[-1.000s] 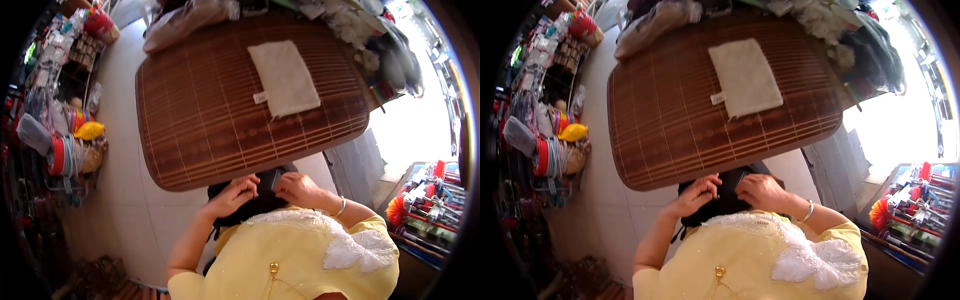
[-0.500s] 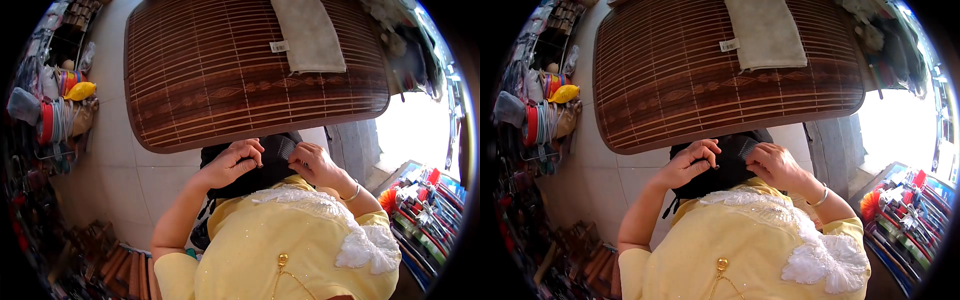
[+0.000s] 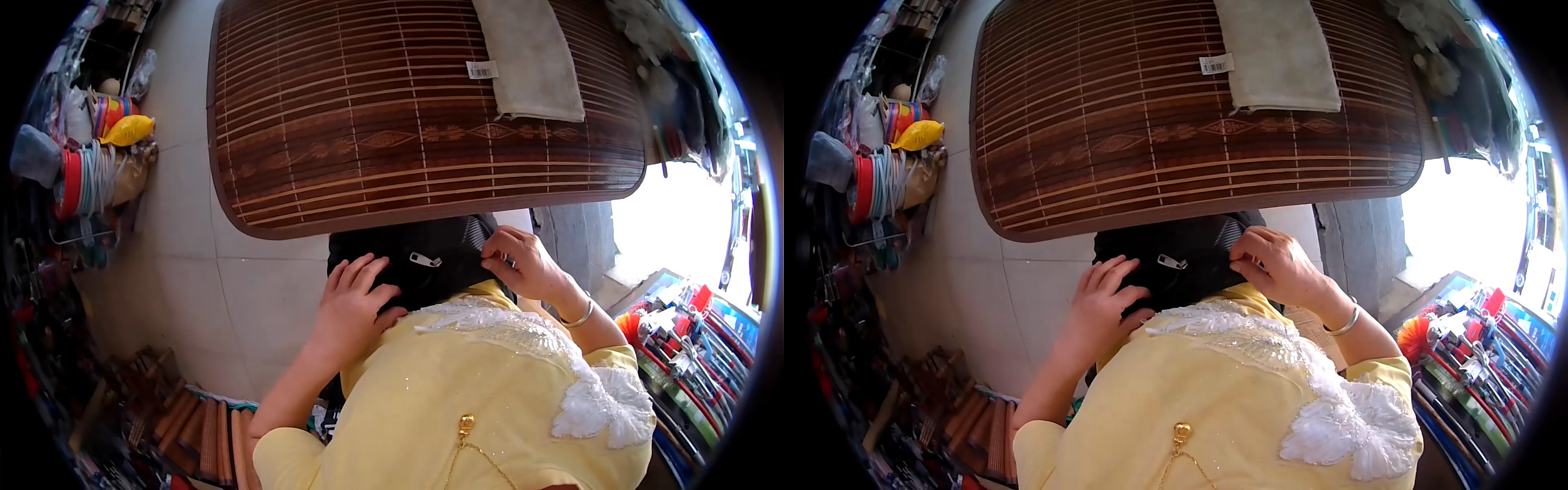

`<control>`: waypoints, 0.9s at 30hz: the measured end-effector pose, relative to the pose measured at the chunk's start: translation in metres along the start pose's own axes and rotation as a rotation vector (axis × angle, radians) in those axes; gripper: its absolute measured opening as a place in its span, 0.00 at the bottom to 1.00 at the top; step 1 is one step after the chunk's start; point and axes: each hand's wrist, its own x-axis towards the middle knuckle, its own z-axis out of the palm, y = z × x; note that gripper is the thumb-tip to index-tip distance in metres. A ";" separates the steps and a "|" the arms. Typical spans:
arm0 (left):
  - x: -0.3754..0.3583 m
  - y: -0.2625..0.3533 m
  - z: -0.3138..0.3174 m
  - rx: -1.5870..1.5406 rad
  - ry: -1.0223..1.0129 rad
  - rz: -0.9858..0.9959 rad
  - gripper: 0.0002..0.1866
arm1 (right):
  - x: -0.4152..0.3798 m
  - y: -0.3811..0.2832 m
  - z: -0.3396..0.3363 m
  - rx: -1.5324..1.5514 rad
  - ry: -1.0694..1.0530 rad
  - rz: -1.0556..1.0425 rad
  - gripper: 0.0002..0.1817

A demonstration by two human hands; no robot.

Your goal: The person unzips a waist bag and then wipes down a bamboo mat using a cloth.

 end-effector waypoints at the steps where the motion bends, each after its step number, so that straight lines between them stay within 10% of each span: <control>1: 0.000 0.003 0.002 0.007 0.031 -0.011 0.10 | 0.000 0.000 0.000 0.004 -0.001 0.000 0.07; 11: 0.001 -0.005 0.031 -0.326 0.043 -0.153 0.12 | 0.002 -0.001 0.001 0.048 -0.044 0.048 0.06; 15: 0.003 -0.003 0.042 -0.003 0.006 -0.098 0.12 | 0.005 -0.002 0.001 0.006 -0.068 0.025 0.06; 27: -0.008 0.005 0.026 -0.624 0.080 -0.161 0.07 | 0.008 0.003 0.003 -0.019 -0.095 -0.030 0.05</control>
